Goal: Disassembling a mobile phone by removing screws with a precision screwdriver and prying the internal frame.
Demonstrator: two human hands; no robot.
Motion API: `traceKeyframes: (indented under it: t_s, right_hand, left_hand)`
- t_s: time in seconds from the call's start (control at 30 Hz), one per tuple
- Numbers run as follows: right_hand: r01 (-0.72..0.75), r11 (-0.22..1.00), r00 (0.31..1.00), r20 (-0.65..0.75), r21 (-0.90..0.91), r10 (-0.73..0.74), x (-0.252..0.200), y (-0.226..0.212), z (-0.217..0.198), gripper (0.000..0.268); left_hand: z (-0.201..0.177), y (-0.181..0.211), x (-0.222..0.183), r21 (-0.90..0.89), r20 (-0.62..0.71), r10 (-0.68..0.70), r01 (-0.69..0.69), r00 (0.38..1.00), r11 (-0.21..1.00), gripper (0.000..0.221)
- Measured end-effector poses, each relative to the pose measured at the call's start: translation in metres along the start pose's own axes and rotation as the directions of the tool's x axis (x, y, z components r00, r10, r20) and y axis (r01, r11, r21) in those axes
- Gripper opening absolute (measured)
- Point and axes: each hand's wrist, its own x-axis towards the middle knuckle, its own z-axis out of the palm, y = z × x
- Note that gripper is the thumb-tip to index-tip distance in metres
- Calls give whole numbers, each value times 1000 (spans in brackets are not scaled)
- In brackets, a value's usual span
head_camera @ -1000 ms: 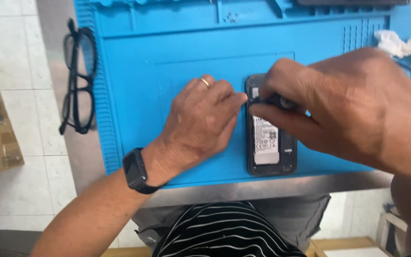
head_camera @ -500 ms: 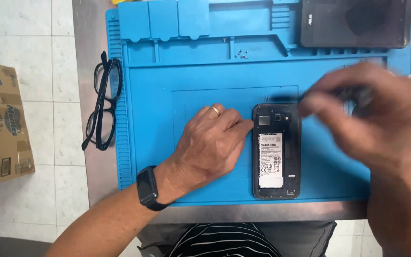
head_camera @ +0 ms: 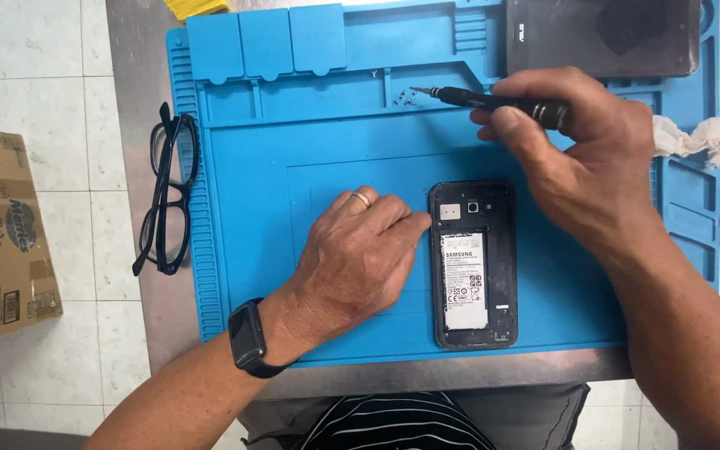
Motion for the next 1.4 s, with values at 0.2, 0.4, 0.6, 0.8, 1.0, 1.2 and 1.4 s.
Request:
traceKeyframes:
  t_s: [0.2, 0.4, 0.6, 0.8, 1.0, 1.2, 1.4]
  right_hand:
    - [66, 994, 998, 15, -85, -65, -1, 4, 0, 15]
    - [90, 979, 996, -1, -184, -92, -4, 6, 0, 14]
    - [107, 971, 994, -6, -215, -111, -5, 10, 1, 15]
    - [142, 970, 989, -10, -197, -147, -6, 8, -3, 14]
    - [122, 980, 992, -5, -159, -124, -5, 3, -5, 12]
    - [105, 974, 994, -16, -198, -110, -5, 9, -2, 13]
    - [169, 970, 985, 6, -175, -171, -4, 12, -3, 16]
  left_hand:
    - [-1, 1, 1, -3, -13, -3, 3, 1000, 1000, 21]
    - [-1, 1, 1, 8, -16, 2, -2, 1000, 1000, 17]
    - [-1, 0, 0, 7, 6, -3, 3, 1000, 1000, 17]
    - [-1, 1, 1, 8, -3, 0, 0, 1000, 1000, 18]
    - [-2, 1, 1, 5, -7, 5, -5, 1000, 1000, 19]
    - [-2, 1, 1, -2, 1, 3, -3, 1000, 1000, 18]
    - [-2, 0, 0, 9, -1, 13, -13, 1000, 1000, 19]
